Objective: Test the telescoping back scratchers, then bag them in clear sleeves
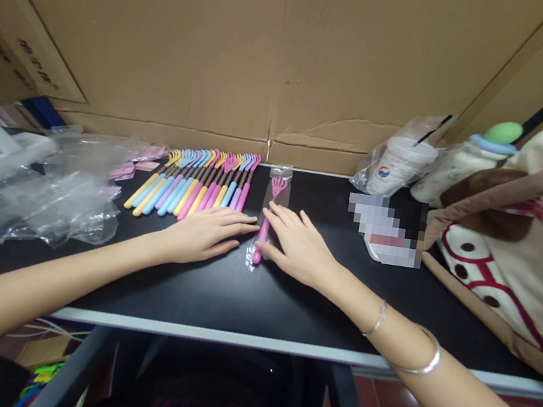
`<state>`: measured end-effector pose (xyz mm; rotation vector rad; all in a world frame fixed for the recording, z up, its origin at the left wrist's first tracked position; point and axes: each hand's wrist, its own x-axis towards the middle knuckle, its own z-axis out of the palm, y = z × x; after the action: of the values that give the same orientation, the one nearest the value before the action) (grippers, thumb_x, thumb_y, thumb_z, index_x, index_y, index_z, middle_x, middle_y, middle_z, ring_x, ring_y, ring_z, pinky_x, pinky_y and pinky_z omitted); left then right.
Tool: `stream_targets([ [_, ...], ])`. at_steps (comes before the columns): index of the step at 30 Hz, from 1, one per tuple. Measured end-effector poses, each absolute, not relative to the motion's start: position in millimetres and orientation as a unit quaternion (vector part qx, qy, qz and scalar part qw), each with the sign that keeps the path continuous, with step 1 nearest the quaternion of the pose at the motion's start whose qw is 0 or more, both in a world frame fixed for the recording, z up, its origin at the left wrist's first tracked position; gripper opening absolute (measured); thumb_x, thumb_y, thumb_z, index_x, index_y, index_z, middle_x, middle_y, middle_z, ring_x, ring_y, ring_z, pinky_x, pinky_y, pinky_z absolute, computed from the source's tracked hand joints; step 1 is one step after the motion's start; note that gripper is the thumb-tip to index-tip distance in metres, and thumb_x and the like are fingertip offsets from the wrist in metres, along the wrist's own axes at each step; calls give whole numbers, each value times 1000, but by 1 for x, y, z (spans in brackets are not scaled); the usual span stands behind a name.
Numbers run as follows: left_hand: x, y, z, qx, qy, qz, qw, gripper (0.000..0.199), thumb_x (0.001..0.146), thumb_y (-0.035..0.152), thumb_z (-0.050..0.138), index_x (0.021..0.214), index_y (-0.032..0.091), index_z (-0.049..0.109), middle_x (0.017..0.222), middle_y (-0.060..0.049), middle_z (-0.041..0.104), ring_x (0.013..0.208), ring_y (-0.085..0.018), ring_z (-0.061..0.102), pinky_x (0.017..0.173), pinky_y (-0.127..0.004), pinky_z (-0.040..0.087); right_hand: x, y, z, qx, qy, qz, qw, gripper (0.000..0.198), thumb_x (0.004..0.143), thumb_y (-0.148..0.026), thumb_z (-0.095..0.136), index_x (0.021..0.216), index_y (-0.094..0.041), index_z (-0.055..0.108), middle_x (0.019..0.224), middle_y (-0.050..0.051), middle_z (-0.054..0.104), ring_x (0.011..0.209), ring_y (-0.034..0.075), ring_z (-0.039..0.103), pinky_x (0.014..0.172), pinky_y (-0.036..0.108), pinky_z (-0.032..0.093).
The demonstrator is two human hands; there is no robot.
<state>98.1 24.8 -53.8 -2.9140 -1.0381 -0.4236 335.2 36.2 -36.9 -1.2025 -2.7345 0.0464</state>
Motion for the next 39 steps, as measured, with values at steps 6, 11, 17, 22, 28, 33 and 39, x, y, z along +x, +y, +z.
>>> stream_targets([
  [6, 98, 25, -54, -932, -340, -129, 11, 43, 99, 32, 38, 139, 17, 44, 144, -8, 47, 131, -22, 44, 109, -38, 34, 339, 44, -43, -414, -906, 69, 56, 76, 93, -61, 31, 150, -11, 28, 155, 17, 25, 143, 28, 25, 113, 58, 23],
  [11, 99, 24, -53, -930, -349, -116, 20, 44, 99, 33, 37, 139, 17, 44, 145, -7, 46, 132, -22, 44, 110, -40, 33, 341, 51, -43, -413, -905, 82, 56, 77, 92, -62, 32, 151, -13, 26, 155, 16, 23, 144, 29, 23, 112, 60, 22],
  [17, 99, 24, -52, -929, -353, -111, 25, 45, 99, 35, 35, 138, 16, 46, 144, -7, 48, 132, -22, 44, 112, -40, 31, 346, 67, -43, -398, -912, 86, 46, 80, 90, -65, 32, 151, -13, 24, 156, 14, 22, 144, 28, 23, 114, 59, 19],
  [22, 99, 25, -51, -929, -353, -107, 20, 45, 99, 35, 35, 138, 16, 46, 144, -7, 48, 132, -22, 43, 110, -41, 32, 345, 80, -44, -387, -917, 89, 44, 82, 90, -65, 31, 151, -11, 22, 156, 15, 21, 144, 28, 22, 114, 60, 19],
  [28, 98, 25, -52, -929, -352, -110, 20, 45, 99, 35, 34, 138, 17, 46, 144, -7, 48, 131, -23, 44, 110, -41, 32, 345, 89, -44, -365, -924, 97, 50, 82, 89, -67, 34, 152, -16, 24, 155, 15, 25, 143, 30, 25, 112, 62, 21],
  [33, 98, 26, -53, -930, -348, -115, 23, 45, 99, 35, 35, 138, 17, 46, 143, -8, 49, 131, -23, 45, 110, -41, 32, 345, 94, -45, -354, -928, 103, 62, 79, 89, -65, 38, 151, -18, 26, 154, 15, 27, 142, 31, 26, 110, 63, 22],
  [39, 98, 26, -52, -932, -341, -120, 21, 44, 99, 34, 34, 136, 16, 47, 141, -8, 51, 129, -23, 46, 108, -39, 34, 345, 94, -49, -361, -924, 105, 72, 80, 89, -65, 36, 151, -17, 25, 155, 16, 26, 143, 30, 25, 112, 63, 20],
])
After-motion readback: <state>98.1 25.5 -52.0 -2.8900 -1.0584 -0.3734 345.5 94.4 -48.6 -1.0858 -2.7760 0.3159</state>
